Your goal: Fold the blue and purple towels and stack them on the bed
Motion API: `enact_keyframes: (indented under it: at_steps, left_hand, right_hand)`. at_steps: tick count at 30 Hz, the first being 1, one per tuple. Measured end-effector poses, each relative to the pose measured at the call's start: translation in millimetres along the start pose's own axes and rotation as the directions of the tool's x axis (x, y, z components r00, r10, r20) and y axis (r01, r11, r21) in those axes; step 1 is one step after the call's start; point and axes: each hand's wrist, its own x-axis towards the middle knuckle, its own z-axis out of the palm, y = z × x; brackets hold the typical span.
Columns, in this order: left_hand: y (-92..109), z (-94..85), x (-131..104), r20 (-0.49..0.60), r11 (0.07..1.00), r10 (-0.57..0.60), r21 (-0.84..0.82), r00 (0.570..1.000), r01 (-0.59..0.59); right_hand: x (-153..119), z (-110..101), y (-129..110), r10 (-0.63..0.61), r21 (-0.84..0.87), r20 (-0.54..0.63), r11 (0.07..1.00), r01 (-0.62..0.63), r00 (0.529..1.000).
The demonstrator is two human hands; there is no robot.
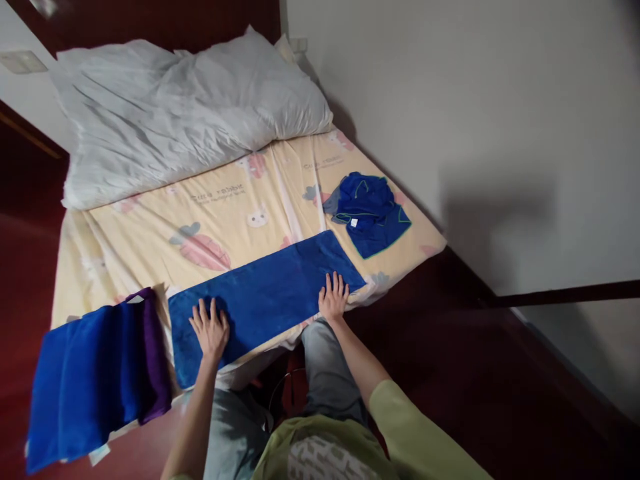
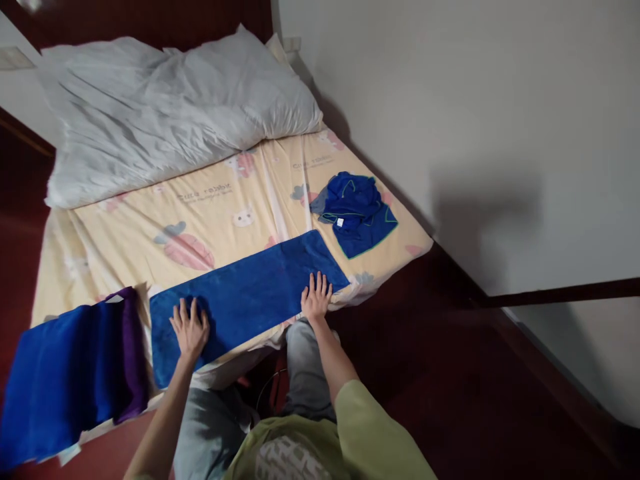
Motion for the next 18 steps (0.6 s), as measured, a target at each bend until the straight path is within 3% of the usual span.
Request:
enact_keyframes:
  at_steps: [2,4,10,15,18]
  left_hand:
    - [10,7.7,-26,-0.015,0.999,-0.038,-0.034,0.999,0.037]
    - [11,11.9,-35,-0.044,0.994,-0.091,-0.062,0.995,0.088]
    - [4,14.9,-29,-0.078,0.990,-0.101,-0.105,0.992,0.092]
    - [6,16.4,-30,-0.078,0.985,-0.122,-0.135,0.989,0.111]
    - [7,18.0,-28,-0.097,0.983,-0.125,-0.149,0.987,0.109]
  right_hand:
    - [1,-1,0,0.004,0.004,0.002,1.000,-0.004,1.000]
    - [1,-2,0,0.004,0.006,0.012,1.000,-0.004,1.000]
    - [12,-8,-9,-0.042,0.054,0.014,0.998,0.041,0.999]
    - [63,-3,-54,-0.289,0.087,0.117,0.956,0.280,0.950]
    - [104,7,-64,-0.327,0.094,0.256,0.945,0.313,0.910]
